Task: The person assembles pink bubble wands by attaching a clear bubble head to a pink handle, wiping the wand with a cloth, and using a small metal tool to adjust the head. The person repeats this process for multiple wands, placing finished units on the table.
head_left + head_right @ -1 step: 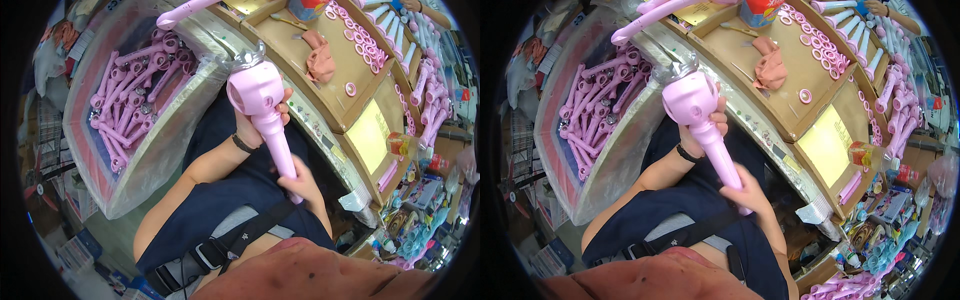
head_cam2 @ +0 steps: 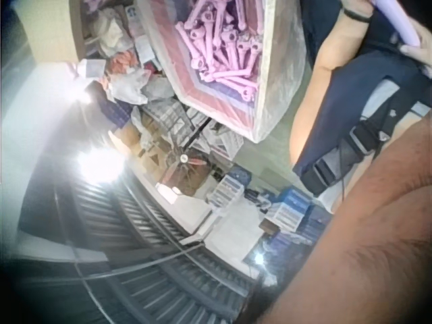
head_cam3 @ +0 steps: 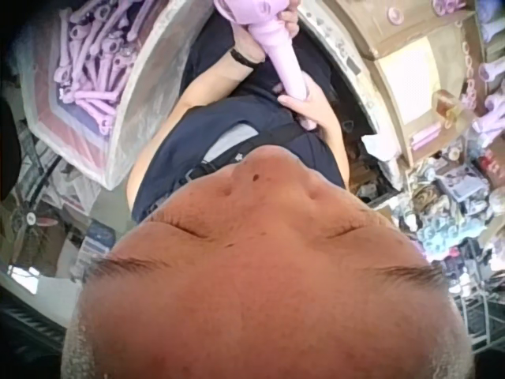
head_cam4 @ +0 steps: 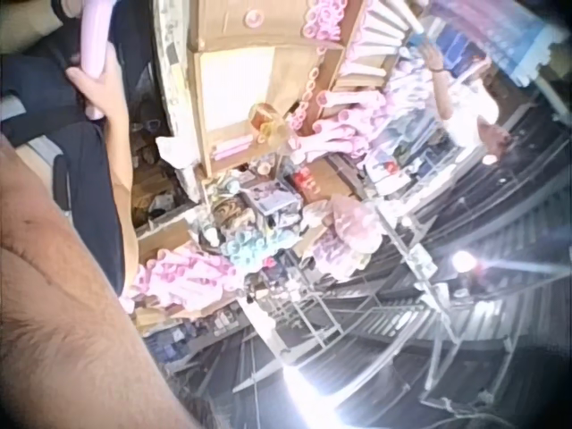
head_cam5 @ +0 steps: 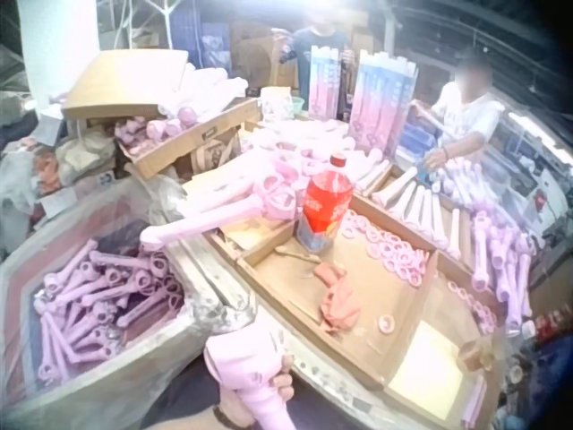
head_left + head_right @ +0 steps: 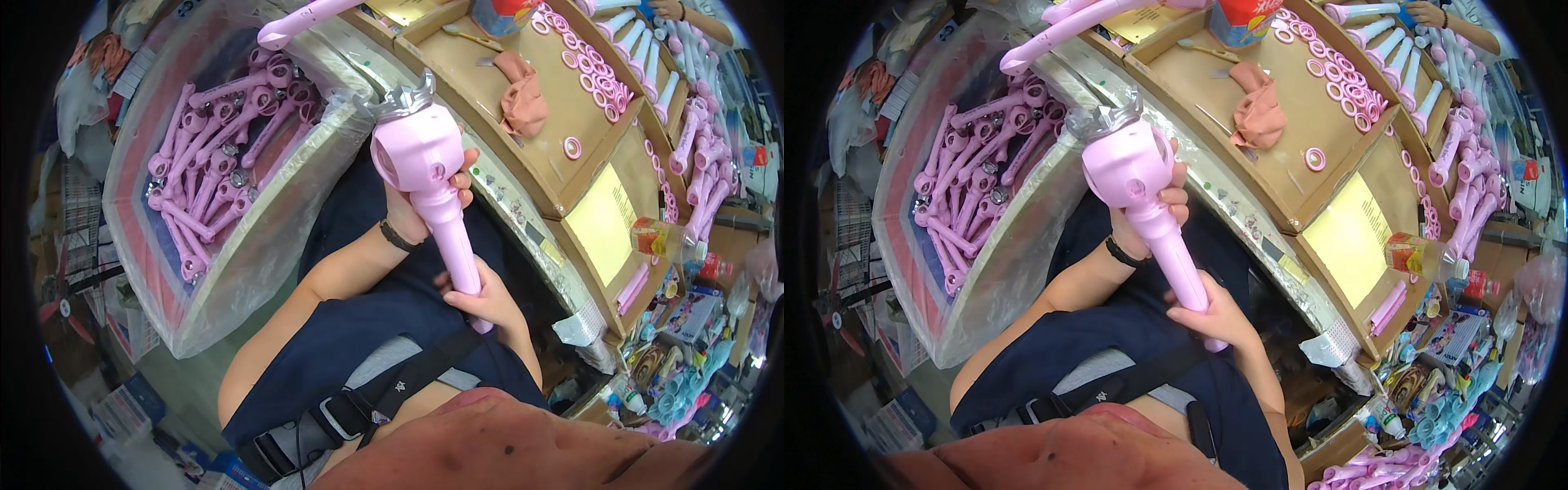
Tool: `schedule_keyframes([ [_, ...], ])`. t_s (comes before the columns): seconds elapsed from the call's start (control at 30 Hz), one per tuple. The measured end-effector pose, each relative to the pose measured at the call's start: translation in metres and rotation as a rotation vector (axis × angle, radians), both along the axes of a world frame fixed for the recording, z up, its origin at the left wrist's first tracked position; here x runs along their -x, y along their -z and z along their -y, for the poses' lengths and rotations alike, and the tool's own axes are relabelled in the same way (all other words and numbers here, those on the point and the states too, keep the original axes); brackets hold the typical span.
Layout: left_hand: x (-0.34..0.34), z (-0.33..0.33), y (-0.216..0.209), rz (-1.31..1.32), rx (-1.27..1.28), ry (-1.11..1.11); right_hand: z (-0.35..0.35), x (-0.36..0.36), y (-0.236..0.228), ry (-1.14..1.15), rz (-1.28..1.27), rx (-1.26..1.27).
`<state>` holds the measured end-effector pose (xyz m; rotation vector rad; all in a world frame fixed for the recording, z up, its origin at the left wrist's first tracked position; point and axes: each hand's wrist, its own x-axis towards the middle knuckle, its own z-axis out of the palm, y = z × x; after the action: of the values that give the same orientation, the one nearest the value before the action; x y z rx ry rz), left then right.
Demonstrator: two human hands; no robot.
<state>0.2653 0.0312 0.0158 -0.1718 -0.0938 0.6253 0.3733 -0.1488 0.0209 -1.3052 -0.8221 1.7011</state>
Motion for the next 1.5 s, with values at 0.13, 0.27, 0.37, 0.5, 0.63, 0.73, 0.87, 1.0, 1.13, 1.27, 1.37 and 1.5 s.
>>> schedule_keyframes([
  [0.13, 0.006, -0.004, 0.006, -0.156, -0.193, -0.084, -0.016, 0.006, -0.005, 0.038, 0.557, -0.235],
  [0.27, 0.01, -0.003, -0.002, -0.368, -0.304, -0.228, -0.028, 0.019, -0.003, 0.165, 0.871, -0.292],
  [0.37, 0.008, 0.004, -0.007, -0.524, -0.318, -0.424, -0.036, 0.031, 0.0, 0.25, 1.07, -0.346],
  [0.5, 0.012, 0.0, -0.004, -0.782, -0.453, -0.574, -0.05, 0.038, -0.006, 0.155, 1.118, -0.311],
  [0.63, 0.035, -0.035, -0.007, -0.839, -0.51, -0.551, -0.075, 0.01, -0.03, 0.108, 1.092, -0.687],
  [0.73, 0.06, -0.067, -0.021, -0.849, -0.592, -0.591, -0.103, -0.04, -0.05, 0.338, 1.355, -0.73],
  [0.87, 0.085, -0.088, -0.037, -0.822, -0.725, -0.348, -0.148, -0.106, -0.055, 0.053, 1.312, -0.215],
  [1.0, 0.083, -0.081, -0.03, -0.728, -0.597, -0.145, -0.171, -0.118, -0.042, -0.107, 1.211, -0.116],
  [1.13, 0.081, -0.073, -0.016, -0.688, -0.54, -0.153, -0.151, -0.104, -0.055, 0.091, 1.517, -0.222],
  [1.27, 0.08, -0.07, -0.012, -0.668, -0.532, -0.147, -0.116, -0.069, -0.083, 0.513, 1.202, -0.496],
  [1.37, 0.074, -0.068, -0.015, -0.649, -0.523, -0.106, -0.094, -0.028, -0.096, 0.572, 0.851, -0.717],
  [1.5, 0.068, -0.065, -0.022, -0.695, -0.578, -0.118, -0.091, -0.001, -0.105, 0.37, 1.118, -0.938],
])
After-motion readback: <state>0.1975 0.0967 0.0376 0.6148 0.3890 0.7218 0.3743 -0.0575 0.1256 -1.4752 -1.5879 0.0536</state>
